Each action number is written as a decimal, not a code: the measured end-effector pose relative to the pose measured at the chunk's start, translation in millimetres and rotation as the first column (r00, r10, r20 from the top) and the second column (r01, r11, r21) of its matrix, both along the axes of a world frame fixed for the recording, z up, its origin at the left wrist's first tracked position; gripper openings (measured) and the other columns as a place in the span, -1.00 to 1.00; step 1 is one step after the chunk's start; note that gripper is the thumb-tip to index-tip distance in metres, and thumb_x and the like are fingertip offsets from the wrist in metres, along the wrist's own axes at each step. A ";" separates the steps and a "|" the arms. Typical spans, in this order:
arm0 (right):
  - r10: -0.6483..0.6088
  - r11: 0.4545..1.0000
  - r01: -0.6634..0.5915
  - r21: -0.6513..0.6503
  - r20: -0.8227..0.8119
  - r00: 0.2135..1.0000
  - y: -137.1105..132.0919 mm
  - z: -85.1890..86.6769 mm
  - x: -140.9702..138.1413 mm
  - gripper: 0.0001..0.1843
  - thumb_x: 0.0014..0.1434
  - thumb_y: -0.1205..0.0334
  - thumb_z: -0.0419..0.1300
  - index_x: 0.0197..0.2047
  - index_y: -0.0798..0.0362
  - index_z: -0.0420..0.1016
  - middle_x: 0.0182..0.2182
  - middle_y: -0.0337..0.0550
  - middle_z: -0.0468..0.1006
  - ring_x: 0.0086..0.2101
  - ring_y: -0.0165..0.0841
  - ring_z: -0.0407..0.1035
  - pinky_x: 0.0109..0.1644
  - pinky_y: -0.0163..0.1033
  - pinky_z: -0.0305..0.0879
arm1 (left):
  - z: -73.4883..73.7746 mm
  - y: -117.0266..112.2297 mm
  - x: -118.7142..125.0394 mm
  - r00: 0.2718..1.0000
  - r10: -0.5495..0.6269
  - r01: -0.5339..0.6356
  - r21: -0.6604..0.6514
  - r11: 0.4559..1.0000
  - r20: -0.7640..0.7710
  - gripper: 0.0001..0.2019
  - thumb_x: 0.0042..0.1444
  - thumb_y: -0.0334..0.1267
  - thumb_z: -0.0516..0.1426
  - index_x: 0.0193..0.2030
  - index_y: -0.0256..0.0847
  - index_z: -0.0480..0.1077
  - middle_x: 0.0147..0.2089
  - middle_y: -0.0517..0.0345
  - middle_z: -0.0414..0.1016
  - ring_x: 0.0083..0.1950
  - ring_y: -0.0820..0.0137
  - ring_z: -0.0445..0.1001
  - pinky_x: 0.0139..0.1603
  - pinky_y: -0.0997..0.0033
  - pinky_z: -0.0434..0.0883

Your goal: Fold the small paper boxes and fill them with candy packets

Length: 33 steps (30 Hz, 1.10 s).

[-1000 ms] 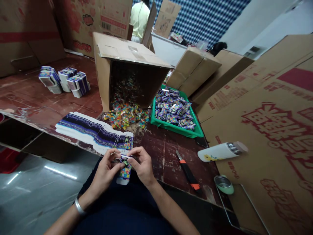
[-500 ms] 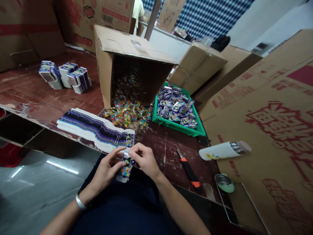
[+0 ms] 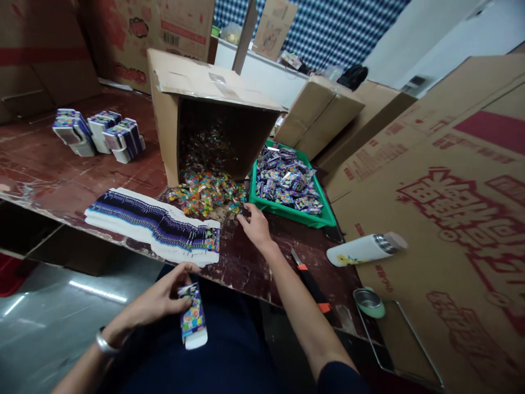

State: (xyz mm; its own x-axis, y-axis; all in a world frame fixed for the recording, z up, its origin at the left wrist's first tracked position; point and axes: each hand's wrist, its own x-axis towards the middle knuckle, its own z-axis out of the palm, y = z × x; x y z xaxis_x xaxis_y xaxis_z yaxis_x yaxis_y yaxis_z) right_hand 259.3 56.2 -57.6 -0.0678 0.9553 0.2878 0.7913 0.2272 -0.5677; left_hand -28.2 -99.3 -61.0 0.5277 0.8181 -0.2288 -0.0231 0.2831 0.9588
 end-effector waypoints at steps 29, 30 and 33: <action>0.557 0.831 -0.541 -0.132 0.162 0.815 -67.7 90.0 -17.3 -0.79 0.35 0.29 0.12 -0.27 -0.01 0.57 -0.33 -0.19 0.63 -0.31 -0.32 0.48 -0.19 -0.26 0.33 | -7.1 20.0 32.4 0.930 0.313 -0.251 0.291 0.923 -0.194 -0.76 0.15 -0.13 0.22 -0.08 -0.16 0.52 -0.11 0.05 0.66 -0.12 0.21 0.59 -0.07 0.27 0.47; 0.569 0.822 -0.553 -0.134 0.201 0.797 -69.7 87.8 -22.8 -0.79 0.35 0.31 0.12 -0.28 -0.01 0.56 -0.34 -0.18 0.62 -0.31 -0.31 0.48 -0.19 -0.26 0.33 | -6.3 18.6 33.8 0.932 0.305 -0.239 0.298 0.924 -0.198 -0.77 0.15 -0.15 0.22 -0.08 -0.16 0.52 -0.12 0.07 0.66 -0.12 0.21 0.59 -0.07 0.28 0.47; 0.609 0.789 -0.606 -0.099 0.247 0.753 -74.8 79.8 -39.6 -0.81 0.34 0.27 0.17 -0.31 -0.01 0.56 -0.36 -0.16 0.59 -0.30 -0.30 0.45 -0.20 -0.25 0.34 | -4.3 15.0 39.2 0.934 0.300 -0.234 0.304 0.924 -0.193 -0.80 0.15 -0.18 0.23 -0.10 -0.16 0.52 -0.16 0.09 0.65 -0.14 0.22 0.59 -0.08 0.29 0.48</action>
State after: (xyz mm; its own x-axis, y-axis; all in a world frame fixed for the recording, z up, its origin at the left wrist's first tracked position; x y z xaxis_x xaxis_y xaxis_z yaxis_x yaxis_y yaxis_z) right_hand 219.7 -18.7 22.2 -0.7035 0.6910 0.1663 0.6035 0.7043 -0.3738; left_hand 11.0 -84.3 -65.4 0.2398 0.9685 -0.0669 0.1704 0.0258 0.9850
